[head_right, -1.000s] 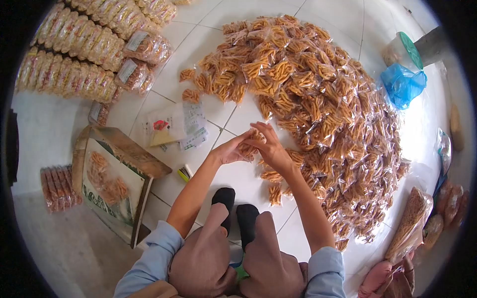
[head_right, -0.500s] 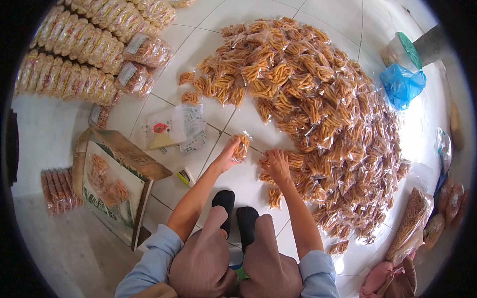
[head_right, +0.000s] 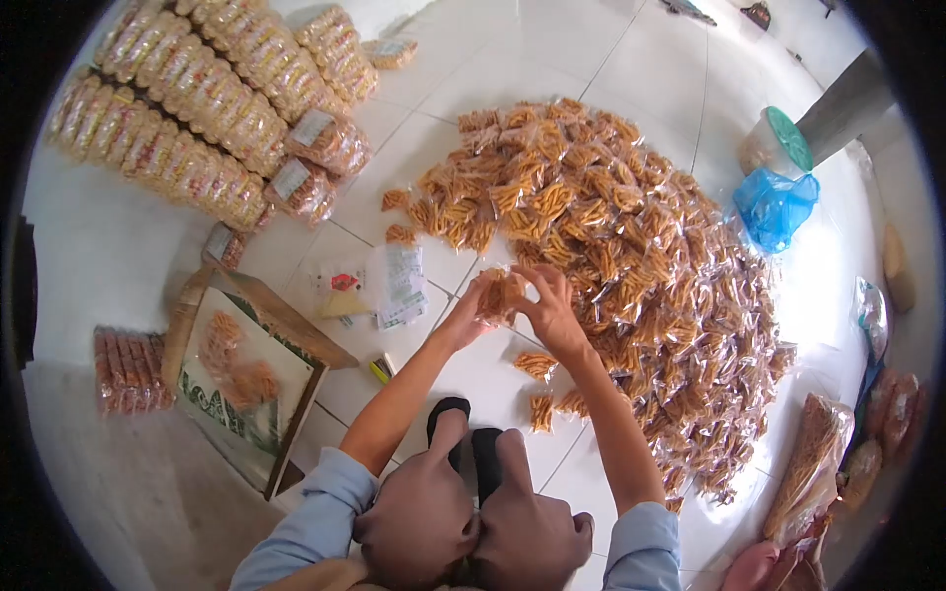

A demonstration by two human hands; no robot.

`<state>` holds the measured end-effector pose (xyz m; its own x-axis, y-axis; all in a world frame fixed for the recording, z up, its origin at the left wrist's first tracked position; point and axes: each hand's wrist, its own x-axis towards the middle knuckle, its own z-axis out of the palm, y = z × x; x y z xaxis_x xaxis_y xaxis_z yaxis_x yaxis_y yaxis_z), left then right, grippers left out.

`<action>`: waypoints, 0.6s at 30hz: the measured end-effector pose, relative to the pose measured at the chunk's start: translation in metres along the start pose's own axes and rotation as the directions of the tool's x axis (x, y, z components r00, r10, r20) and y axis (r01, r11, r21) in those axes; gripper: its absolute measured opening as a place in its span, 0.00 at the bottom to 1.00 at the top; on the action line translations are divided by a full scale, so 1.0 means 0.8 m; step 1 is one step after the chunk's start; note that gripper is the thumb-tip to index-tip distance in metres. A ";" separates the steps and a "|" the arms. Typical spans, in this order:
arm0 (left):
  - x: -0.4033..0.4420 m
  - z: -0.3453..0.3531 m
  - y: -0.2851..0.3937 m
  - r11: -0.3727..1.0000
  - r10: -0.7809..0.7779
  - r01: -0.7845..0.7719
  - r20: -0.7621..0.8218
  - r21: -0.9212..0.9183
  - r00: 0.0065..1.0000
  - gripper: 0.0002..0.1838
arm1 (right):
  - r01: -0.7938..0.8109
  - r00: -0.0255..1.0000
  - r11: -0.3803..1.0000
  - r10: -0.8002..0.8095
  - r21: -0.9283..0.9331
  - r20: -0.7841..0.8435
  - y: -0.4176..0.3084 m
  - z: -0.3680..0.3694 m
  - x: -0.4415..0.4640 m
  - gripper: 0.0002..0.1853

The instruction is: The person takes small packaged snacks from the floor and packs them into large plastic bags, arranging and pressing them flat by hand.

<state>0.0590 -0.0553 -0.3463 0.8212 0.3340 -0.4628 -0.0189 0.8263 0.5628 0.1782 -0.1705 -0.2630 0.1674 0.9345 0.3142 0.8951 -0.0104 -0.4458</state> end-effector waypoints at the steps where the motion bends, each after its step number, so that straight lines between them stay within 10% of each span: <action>1: -0.007 0.018 0.004 0.998 0.068 -0.068 0.017 0.003 0.998 0.21 | 0.054 0.998 0.998 -0.054 -0.015 0.027 -0.010 -0.014 0.003 0.16; 8: -0.089 0.126 0.057 0.909 0.366 -0.386 0.141 0.156 0.920 0.29 | -0.056 0.922 0.920 0.196 0.387 -0.335 -0.096 -0.079 0.008 0.21; 12: -0.136 0.171 0.085 0.835 0.470 -0.501 0.175 0.227 0.865 0.26 | 0.018 0.785 0.540 0.513 0.841 -0.347 -0.128 -0.096 0.019 0.21; 18: -0.152 0.173 0.102 0.731 0.585 -0.596 0.144 0.332 0.798 0.37 | -0.049 0.836 0.503 0.493 0.863 -0.240 -0.160 -0.120 0.037 0.14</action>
<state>0.0362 -0.0913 -0.1494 0.7263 0.6849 0.0583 -0.3136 0.2546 0.9148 0.1083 -0.1758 -0.1162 0.6803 0.6911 0.2441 0.0853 0.2561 -0.9629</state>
